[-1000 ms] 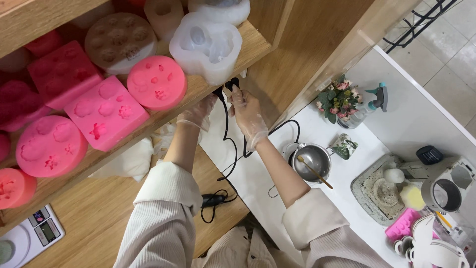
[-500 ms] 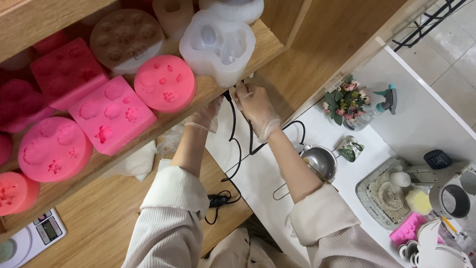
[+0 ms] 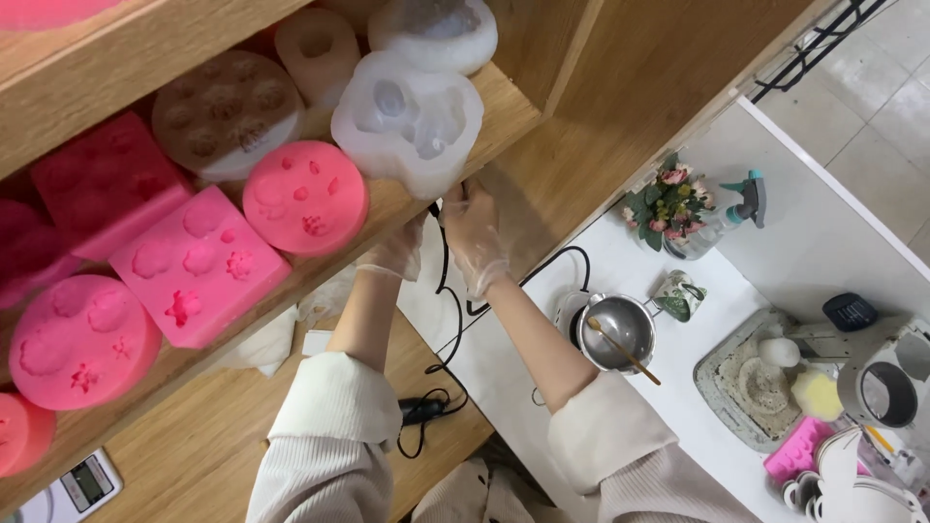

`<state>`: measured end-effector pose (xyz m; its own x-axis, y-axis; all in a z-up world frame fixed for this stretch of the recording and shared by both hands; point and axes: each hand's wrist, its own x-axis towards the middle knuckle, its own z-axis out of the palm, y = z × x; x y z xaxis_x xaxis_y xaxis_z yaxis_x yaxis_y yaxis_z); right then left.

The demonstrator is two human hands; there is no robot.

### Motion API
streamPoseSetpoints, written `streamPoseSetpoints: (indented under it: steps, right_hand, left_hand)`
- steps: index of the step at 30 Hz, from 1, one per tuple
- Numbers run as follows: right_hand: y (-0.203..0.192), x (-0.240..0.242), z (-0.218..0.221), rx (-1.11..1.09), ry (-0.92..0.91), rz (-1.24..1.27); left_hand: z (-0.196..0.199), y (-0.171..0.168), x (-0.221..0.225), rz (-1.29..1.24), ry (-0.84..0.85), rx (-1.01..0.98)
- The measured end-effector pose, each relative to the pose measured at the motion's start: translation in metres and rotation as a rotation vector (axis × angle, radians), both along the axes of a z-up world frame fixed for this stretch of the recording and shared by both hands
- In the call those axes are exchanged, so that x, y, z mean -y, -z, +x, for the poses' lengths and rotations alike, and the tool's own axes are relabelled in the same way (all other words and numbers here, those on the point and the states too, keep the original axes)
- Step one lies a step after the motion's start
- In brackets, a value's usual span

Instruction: Wiping down work surfaces and organizing tools in a candle studio.

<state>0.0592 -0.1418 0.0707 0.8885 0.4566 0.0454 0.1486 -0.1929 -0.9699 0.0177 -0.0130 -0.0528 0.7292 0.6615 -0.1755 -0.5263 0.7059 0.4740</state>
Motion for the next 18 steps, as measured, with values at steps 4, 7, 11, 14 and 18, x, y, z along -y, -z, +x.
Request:
streamPoseSetpoints:
  steps: [4, 7, 11, 14, 18]
  right_hand:
    - [0.007, 0.011, 0.007, -0.109, -0.098, -0.017]
    - [-0.038, 0.021, 0.005, -0.037, -0.171, -0.161]
    - [-0.036, 0.029, 0.006, 0.134, -0.148, -0.313]
    - [-0.027, 0.029, 0.013, 0.238, -0.117, -0.282]
    - [-0.024, 0.028, 0.011, 0.268, -0.067, -0.344]
  left_hand:
    - [-0.019, -0.017, 0.021, 0.138, 0.056, -0.056]
    - [-0.010, -0.029, 0.025, -0.026, 0.157, -0.092]
    - [0.013, 0.008, 0.034, -0.035, 0.236, -0.185]
    - [0.042, 0.036, 0.035, -0.009, 0.266, -0.222]
    - [0.050, 0.046, 0.040, -0.030, 0.213, -0.313]
